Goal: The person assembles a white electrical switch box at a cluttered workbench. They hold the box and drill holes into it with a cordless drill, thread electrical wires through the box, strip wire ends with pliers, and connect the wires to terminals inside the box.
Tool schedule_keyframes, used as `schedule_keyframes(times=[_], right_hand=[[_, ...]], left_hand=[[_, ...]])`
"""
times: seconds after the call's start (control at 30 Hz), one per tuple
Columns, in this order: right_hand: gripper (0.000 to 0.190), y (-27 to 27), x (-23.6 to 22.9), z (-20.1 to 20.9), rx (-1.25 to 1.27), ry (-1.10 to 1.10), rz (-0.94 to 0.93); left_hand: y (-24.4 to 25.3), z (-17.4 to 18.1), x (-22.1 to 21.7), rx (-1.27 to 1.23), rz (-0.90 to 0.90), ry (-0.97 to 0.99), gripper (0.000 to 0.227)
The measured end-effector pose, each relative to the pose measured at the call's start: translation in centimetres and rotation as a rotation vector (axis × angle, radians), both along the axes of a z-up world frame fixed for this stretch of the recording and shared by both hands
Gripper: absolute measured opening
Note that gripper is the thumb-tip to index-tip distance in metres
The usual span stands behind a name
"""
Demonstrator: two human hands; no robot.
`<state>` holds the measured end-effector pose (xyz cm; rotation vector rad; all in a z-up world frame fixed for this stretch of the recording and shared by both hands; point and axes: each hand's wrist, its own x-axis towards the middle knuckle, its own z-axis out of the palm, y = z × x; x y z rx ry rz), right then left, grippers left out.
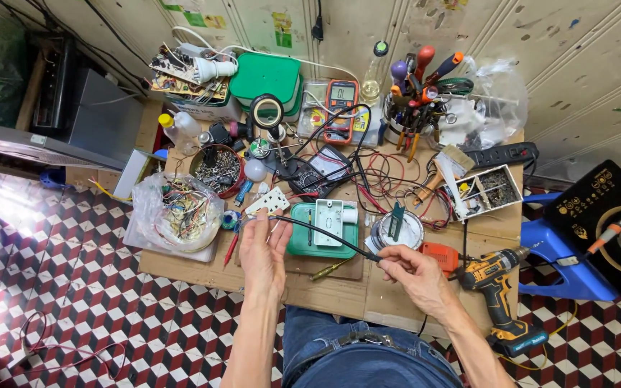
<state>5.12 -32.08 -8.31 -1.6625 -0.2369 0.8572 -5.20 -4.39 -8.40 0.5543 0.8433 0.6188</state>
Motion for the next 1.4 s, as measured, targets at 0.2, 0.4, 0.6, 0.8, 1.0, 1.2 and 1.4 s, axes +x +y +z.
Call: schedule_keyframes(times=[0.2, 0.4, 0.6, 0.8, 1.0, 1.2, 1.4], right_hand=[[0.022, -1.1, 0.0, -4.3, -0.203, 0.036, 0.31], [0.03, 2.3, -0.4, -0.6, -0.16, 0.083, 0.237], [0.025, 7.7, -0.1, 4.6, -0.021, -0.037, 0.155], [0.021, 9.1, -1.2, 3.4, -0.017, 0.051, 0.186], [0.018, 8.1, -1.5, 1.3, 0.08, -0.03, 0.195], [0.019, 8.0, -2.2, 1.3, -0.018, 0.045, 0.245], [0.019, 7.7, -2.1, 0.7, -0.03, 0.029, 0.298]], left_hand=[[-2.0, 1.8, -0.7, 0.191, -0.153, 0.108, 0.028], [-4.3, 3.2, -1.1, 0.209, -0.252, 0.15, 0.031], [-5.0, 4.7, -1.2, 0.171, -0.281, 0.13, 0.03], [-5.4, 3.4, -1.3, 0.118, -0.223, 0.085, 0.025], [-5.7, 2.7, -1.7, 0.118, -0.262, 0.079, 0.033], [-4.8, 3.9, -1.4, 0.14, -0.316, 0.118, 0.045], [-4.0, 3.7, -1.6, 0.144, -0.313, 0.083, 0.043]])
